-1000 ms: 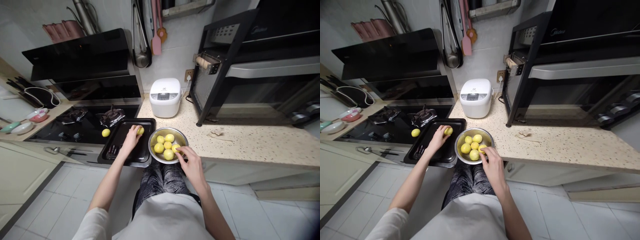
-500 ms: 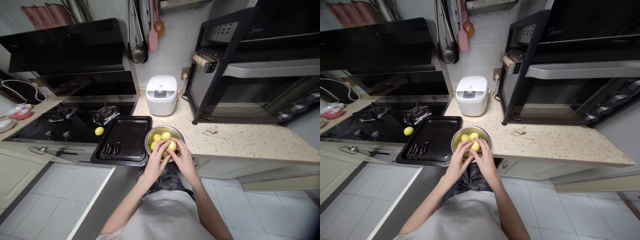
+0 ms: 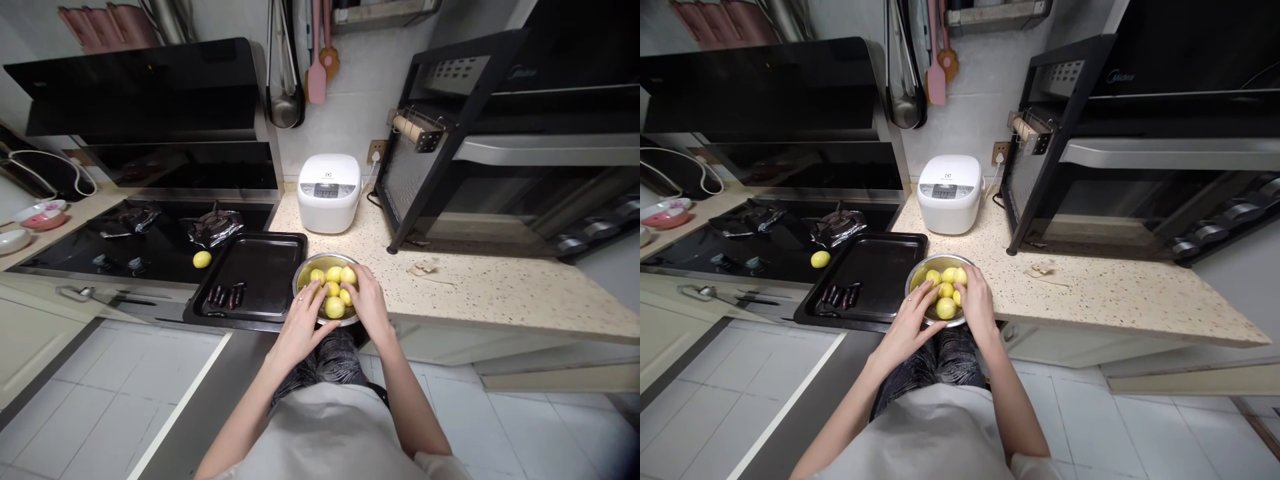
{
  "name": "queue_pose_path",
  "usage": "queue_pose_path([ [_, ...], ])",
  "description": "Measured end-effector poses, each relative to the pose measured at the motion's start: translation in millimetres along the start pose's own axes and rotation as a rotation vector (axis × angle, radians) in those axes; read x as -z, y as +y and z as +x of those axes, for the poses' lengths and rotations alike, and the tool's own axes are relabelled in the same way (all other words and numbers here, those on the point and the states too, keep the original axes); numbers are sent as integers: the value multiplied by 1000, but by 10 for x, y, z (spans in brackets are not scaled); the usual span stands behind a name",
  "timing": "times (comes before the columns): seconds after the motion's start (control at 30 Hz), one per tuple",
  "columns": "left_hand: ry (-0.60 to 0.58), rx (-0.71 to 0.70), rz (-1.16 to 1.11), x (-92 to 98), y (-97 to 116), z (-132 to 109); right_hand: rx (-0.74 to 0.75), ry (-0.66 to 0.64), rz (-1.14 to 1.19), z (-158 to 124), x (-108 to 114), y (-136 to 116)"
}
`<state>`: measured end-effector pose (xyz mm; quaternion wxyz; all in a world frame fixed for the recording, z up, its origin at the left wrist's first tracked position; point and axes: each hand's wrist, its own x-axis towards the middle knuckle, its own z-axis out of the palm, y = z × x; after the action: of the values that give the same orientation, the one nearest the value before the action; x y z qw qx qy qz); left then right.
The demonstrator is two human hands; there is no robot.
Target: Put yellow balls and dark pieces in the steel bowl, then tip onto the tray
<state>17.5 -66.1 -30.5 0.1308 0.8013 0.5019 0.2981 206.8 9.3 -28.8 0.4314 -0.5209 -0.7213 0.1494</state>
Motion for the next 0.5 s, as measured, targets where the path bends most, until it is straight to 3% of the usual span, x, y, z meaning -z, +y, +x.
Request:
queue_pose_path([
  [0.1, -51, -50, 18, 62, -19, 68, 11, -23, -2, 8, 12, 13],
  [0.23, -173, -115, 15, 146, -91, 352, 10, -2, 14, 18, 6, 14],
  [0.5, -429, -183, 20, 82, -228, 953, -24, -22, -52, -31, 105, -39],
])
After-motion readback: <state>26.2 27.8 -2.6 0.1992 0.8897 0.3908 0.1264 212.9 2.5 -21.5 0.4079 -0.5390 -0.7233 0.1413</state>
